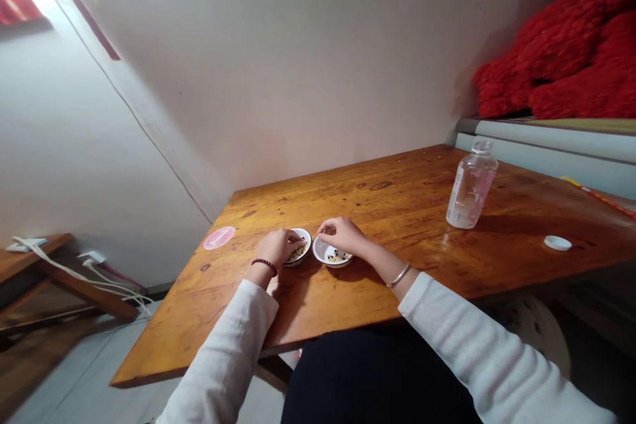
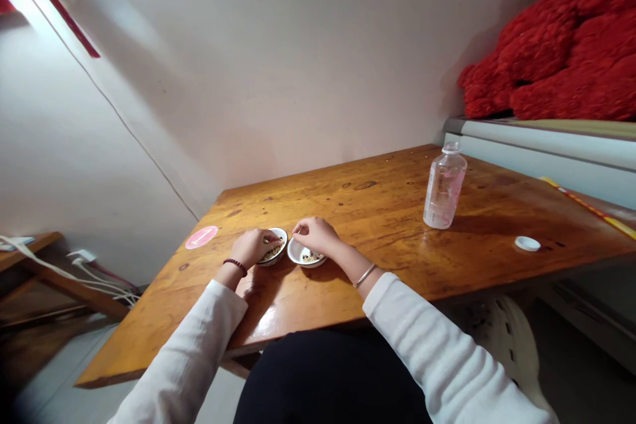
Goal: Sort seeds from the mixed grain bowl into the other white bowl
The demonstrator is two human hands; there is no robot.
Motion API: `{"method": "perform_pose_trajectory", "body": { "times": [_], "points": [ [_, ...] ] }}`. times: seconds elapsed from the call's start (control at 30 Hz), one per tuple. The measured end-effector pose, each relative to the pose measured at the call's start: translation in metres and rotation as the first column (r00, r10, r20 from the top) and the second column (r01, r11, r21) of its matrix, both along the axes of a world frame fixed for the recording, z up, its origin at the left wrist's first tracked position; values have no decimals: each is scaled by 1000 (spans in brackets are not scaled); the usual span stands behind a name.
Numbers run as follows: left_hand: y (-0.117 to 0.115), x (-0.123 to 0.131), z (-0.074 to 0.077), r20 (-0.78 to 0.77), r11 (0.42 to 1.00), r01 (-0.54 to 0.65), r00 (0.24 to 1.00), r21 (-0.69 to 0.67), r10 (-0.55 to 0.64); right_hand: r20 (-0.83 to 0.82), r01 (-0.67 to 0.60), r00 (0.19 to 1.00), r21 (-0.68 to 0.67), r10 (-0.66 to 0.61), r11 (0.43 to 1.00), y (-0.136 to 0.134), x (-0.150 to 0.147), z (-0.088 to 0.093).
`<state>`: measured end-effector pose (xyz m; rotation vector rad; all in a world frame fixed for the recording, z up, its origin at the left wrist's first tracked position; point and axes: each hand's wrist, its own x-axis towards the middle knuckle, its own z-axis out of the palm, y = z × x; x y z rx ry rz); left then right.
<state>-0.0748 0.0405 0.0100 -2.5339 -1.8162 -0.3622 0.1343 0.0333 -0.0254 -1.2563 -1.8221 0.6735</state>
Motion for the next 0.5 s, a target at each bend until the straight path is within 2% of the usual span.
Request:
{"method": "perform_pose_trajectory", "body": {
  "times": [0.17, 0.3, 0.5],
  "points": [
    [0, 0, -2, -27, 999, 25, 999, 21, -24, 19, 13, 1000, 24, -14, 1000, 1, 0, -1],
    [-2, 3, 1, -36, 999, 0, 999, 39, 2, 29, 28, 999, 29, -29, 999, 0, 0, 0],
    [-3, 7, 2, 61, 1000, -12, 998, 23, 11, 32, 16, 999, 26, -17, 1000, 0, 0, 0]
  ]
}}
